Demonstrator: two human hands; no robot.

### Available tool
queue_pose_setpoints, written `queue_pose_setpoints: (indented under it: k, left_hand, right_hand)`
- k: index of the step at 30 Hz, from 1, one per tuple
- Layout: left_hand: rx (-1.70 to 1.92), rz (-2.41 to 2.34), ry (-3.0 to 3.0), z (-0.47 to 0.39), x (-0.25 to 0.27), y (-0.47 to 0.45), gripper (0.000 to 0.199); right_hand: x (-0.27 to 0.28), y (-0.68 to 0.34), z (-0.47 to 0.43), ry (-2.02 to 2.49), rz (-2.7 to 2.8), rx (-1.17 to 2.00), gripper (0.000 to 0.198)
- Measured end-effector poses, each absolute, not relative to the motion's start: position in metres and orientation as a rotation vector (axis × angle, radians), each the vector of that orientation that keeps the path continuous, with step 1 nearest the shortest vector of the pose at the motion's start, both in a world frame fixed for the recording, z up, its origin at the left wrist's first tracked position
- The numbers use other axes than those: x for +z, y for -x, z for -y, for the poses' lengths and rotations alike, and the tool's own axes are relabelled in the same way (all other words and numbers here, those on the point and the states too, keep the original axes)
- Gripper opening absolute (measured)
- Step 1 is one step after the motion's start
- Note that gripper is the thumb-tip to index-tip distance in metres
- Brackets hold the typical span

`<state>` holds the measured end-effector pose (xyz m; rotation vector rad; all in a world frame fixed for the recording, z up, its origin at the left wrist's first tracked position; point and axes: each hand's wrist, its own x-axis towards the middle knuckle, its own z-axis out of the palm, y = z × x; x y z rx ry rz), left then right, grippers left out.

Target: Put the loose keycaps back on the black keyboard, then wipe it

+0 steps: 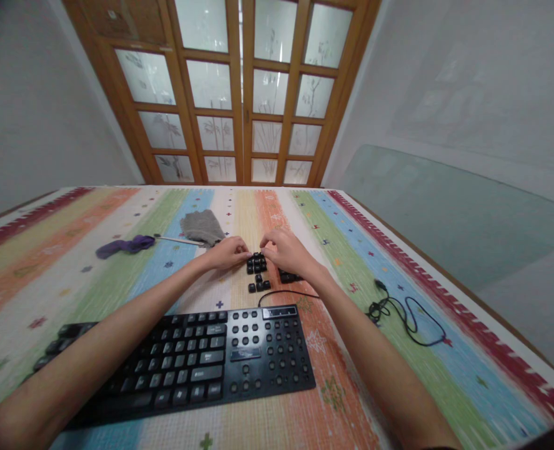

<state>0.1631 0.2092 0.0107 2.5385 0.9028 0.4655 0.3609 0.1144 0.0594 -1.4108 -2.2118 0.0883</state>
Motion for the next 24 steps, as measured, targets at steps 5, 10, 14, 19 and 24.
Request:
queue_pose_setpoints:
  k: [5,10,14,19,24]
  left_hand:
    - [0.513,-0.950,-2.442,-0.209,0.014,-0.158,0.018]
    - [0.556,-0.878,-2.368,-0.191,0.029,-0.140,0.018]
    - [0.497,-0.746,-2.315,-0.155,0.042,-0.119,0.015]
    - [0.385,-0.669,-2.260,-0.113,0.042,-0.101,0.014]
    - [0.319,-0.668,-2.226,-0.096,0.033,-0.100,0.014]
  right_hand:
    - [0.067,-0.359,-0.109,1.399,2.214,0.078,0.009]
    - [0.068,-0.350,-0.093,1.360,2.195,0.156,0.007]
    - [0.056,-0.335,-0.066,1.184,2.218,0.293,0.016]
    - [0.038,-0.319,-0.025,1.071,2.218,0.472,0.020]
    - [0.024,-0.310,-0.010,1.056,2.189,0.472,0.020]
